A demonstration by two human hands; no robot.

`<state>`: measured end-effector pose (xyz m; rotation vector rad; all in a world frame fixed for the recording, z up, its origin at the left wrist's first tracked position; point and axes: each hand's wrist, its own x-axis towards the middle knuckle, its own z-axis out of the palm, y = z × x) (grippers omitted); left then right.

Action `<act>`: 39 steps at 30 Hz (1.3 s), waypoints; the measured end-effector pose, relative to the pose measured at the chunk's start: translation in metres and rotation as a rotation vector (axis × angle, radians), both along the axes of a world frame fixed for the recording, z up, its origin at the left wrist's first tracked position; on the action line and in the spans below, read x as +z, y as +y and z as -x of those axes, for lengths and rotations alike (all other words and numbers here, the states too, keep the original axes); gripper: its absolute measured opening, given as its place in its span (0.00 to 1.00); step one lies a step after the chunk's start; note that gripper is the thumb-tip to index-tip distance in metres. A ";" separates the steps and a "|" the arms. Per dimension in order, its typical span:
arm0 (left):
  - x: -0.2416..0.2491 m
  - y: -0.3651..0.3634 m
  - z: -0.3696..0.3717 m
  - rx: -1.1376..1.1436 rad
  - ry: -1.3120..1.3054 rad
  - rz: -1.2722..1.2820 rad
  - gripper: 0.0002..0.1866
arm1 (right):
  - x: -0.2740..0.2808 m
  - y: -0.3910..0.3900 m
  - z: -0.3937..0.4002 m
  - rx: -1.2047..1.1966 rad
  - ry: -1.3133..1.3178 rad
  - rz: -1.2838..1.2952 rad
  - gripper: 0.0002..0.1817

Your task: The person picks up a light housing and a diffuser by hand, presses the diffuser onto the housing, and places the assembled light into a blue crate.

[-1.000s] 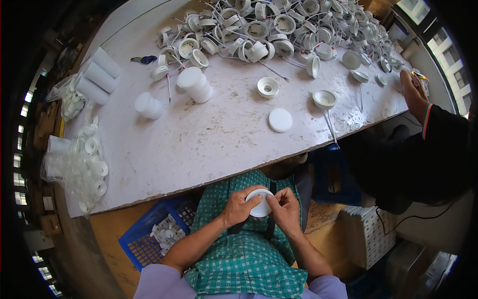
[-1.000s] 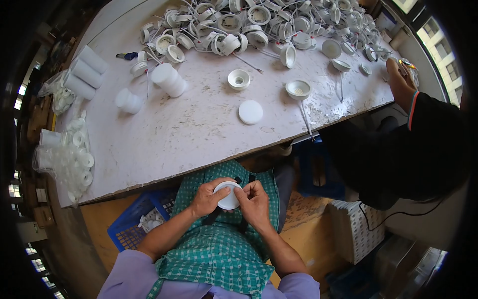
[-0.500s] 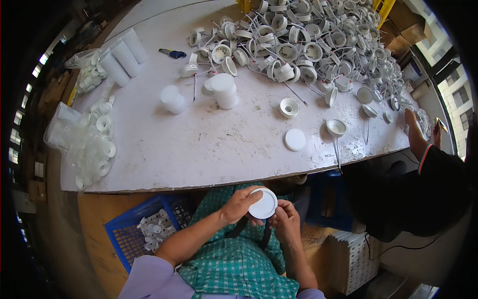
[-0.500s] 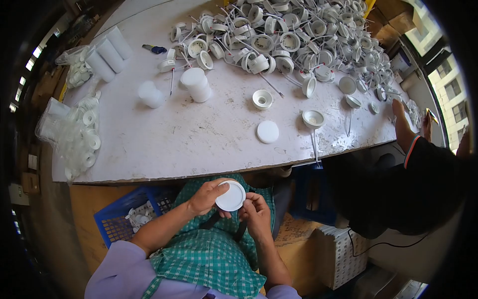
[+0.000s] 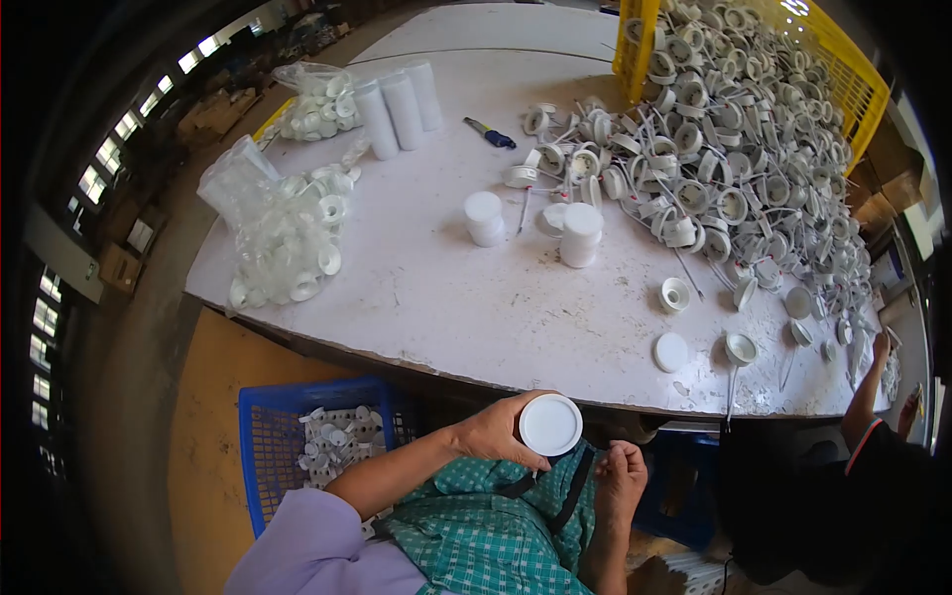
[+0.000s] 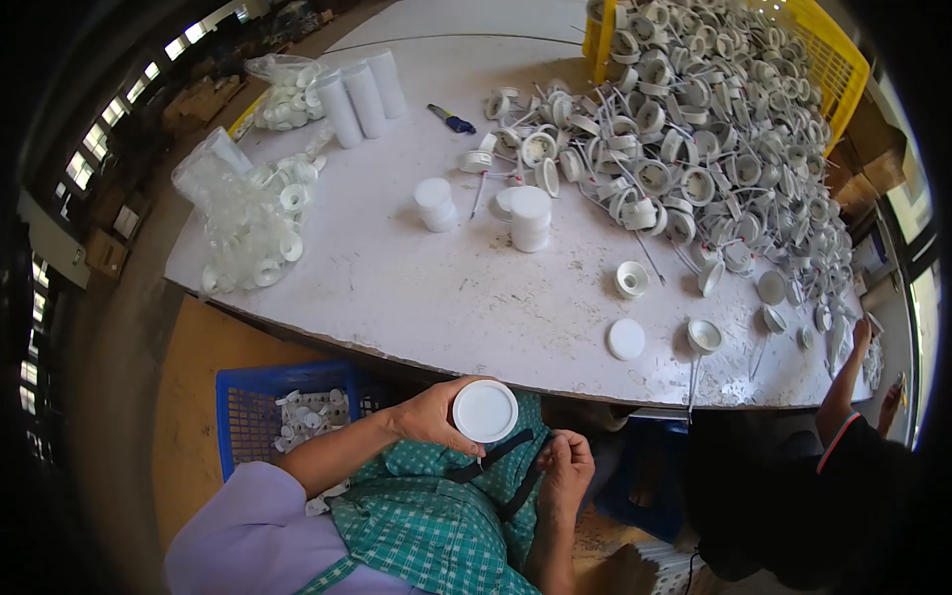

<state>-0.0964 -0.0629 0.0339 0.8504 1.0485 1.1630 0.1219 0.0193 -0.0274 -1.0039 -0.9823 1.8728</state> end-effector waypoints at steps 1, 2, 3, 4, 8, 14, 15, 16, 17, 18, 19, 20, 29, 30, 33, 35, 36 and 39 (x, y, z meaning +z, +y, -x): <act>0.003 -0.013 0.005 0.064 0.035 0.013 0.43 | 0.001 0.003 0.001 -0.019 -0.024 -0.052 0.07; -0.003 -0.029 0.013 0.127 0.047 0.036 0.43 | 0.001 0.006 0.003 -0.024 -0.045 -0.094 0.08; -0.013 -0.049 0.025 0.212 0.080 -0.026 0.43 | -0.002 0.012 0.001 -0.015 -0.060 -0.157 0.09; -0.018 -0.074 0.036 0.293 0.118 -0.083 0.42 | -0.007 0.018 -0.001 -0.007 -0.071 -0.216 0.10; -0.016 -0.188 0.084 0.778 -0.030 0.080 0.35 | 0.005 0.029 0.003 -0.101 -0.218 -0.249 0.13; -0.201 -0.349 0.111 1.033 0.913 0.737 0.42 | -0.008 0.025 0.018 0.012 -0.343 -0.350 0.15; -0.225 -0.364 0.105 1.011 0.826 0.871 0.44 | -0.011 0.022 0.020 0.035 -0.374 -0.384 0.15; -0.249 -0.377 0.098 0.983 0.735 0.999 0.46 | -0.014 0.020 0.021 0.045 -0.387 -0.387 0.15; -0.285 -0.395 0.088 0.934 0.716 1.100 0.46 | -0.019 0.017 0.021 0.065 -0.445 -0.430 0.15; -0.318 -0.411 0.076 0.882 0.696 1.196 0.46 | -0.023 0.013 0.023 0.083 -0.502 -0.474 0.14; -0.339 -0.416 0.063 0.876 0.681 1.198 0.46 | -0.027 0.007 0.026 0.088 -0.515 -0.479 0.14; -0.356 -0.417 0.048 0.938 0.727 1.194 0.46 | -0.032 0.000 0.028 0.126 -0.527 -0.492 0.14; -0.443 -0.384 -0.007 1.007 0.660 1.138 0.41 | -0.049 -0.049 0.048 0.453 -0.801 -0.632 0.15; -0.446 -0.382 -0.006 0.956 0.663 1.159 0.41 | -0.049 -0.050 0.048 0.456 -0.813 -0.636 0.15; -0.450 -0.373 -0.004 0.945 0.634 1.168 0.40 | -0.047 -0.055 0.055 0.517 -0.842 -0.750 0.14; -0.452 -0.373 -0.002 0.978 0.600 1.164 0.40 | -0.046 -0.059 0.059 0.516 -0.845 -0.729 0.13; -0.457 -0.373 0.000 0.960 0.610 1.186 0.39 | -0.044 -0.061 0.062 0.513 -0.847 -0.710 0.12; -0.526 -0.392 -0.023 0.964 0.865 1.098 0.23 | -0.039 -0.064 0.066 0.533 -0.886 -0.606 0.10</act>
